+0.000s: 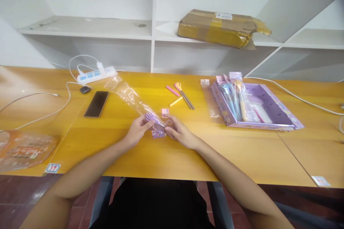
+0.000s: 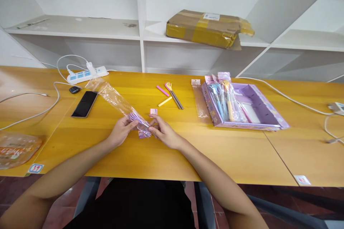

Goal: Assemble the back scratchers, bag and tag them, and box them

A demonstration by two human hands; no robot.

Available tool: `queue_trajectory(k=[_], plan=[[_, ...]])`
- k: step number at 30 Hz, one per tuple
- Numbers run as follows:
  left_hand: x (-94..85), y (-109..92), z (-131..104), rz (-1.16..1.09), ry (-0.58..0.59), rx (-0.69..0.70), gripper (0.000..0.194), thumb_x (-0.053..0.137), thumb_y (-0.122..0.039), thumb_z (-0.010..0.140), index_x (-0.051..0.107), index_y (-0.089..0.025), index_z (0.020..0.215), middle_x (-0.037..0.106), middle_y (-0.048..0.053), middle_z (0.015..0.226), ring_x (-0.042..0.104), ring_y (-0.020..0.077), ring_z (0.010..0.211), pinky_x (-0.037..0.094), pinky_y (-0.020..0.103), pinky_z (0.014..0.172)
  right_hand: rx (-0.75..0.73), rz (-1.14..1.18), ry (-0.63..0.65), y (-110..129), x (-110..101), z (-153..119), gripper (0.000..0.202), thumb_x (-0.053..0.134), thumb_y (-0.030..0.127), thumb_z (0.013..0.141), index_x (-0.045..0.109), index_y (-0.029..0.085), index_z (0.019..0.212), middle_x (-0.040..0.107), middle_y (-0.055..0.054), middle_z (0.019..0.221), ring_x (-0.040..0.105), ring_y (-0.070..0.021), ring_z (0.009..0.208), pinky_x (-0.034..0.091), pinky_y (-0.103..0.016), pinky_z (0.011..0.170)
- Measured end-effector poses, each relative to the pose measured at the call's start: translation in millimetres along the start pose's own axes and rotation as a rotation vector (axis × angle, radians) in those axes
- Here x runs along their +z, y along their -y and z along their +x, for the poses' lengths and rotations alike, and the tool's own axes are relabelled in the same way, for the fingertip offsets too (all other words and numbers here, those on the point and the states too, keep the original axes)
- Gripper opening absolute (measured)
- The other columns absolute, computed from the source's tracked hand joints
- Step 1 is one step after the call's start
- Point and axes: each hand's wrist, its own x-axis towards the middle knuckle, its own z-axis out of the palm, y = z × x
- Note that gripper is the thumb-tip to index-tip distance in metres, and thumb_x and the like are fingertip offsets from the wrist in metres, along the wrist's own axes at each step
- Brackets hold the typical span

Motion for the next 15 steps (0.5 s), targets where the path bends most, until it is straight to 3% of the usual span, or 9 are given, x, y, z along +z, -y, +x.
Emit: queue_trajectory(k=[3,7,11,15], plan=[[-2.4,-5.6,4.5,-0.088,-0.116,0.026,0.039,0.093,-0.046,0.078,0.077,-0.016,0.097,0.08,0.005,0.096,0.074,0.0185,0.085,0.062,0.031,0.081,0.008,-0.02,0.026,3.3,-3.9,0.2,0.051,0.06,0.05,0.107,0.044,0.026,0.149,0.063,-0.001,0.099,0.058,-0.0115,0.071,0.048,-0.025,0.06],[-16.6,-27.5,19.9,-0.254,-0.277,0.112,0.041,0.097,-0.044,0.073,0.073,-0.018,0.093,0.076,0.001,0.086,0.072,0.0131,0.075,0.06,0.024,0.068,0.055,-0.064,0.077,5.7,-16.1,1.0,0.04,0.056,0.053,0.108,0.062,0.019,0.13,0.067,-0.002,0.09,0.061,-0.013,0.074,0.052,-0.027,0.067],[-27.9,-40.8,29.4,-0.341,-0.321,0.132,0.04,0.098,-0.04,0.072,0.072,-0.017,0.091,0.074,-0.001,0.084,0.07,0.0102,0.071,0.059,0.021,0.065,0.061,-0.005,0.065,2.5,-23.3,2.5,0.039,0.061,0.054,0.105,0.068,0.019,0.12,0.069,-0.002,0.087,0.062,-0.0129,0.072,0.054,-0.028,0.069],[-20.5,-34.1,24.2,-0.339,-0.284,0.074,0.039,0.097,-0.04,0.074,0.071,-0.016,0.089,0.073,-0.001,0.08,0.069,0.0101,0.067,0.059,0.022,0.062,0.052,0.062,-0.004,-2.5,-19.1,4.5,0.035,0.073,0.053,0.097,0.07,0.02,0.108,0.072,-0.002,0.087,0.065,-0.0133,0.072,0.055,-0.028,0.072]])
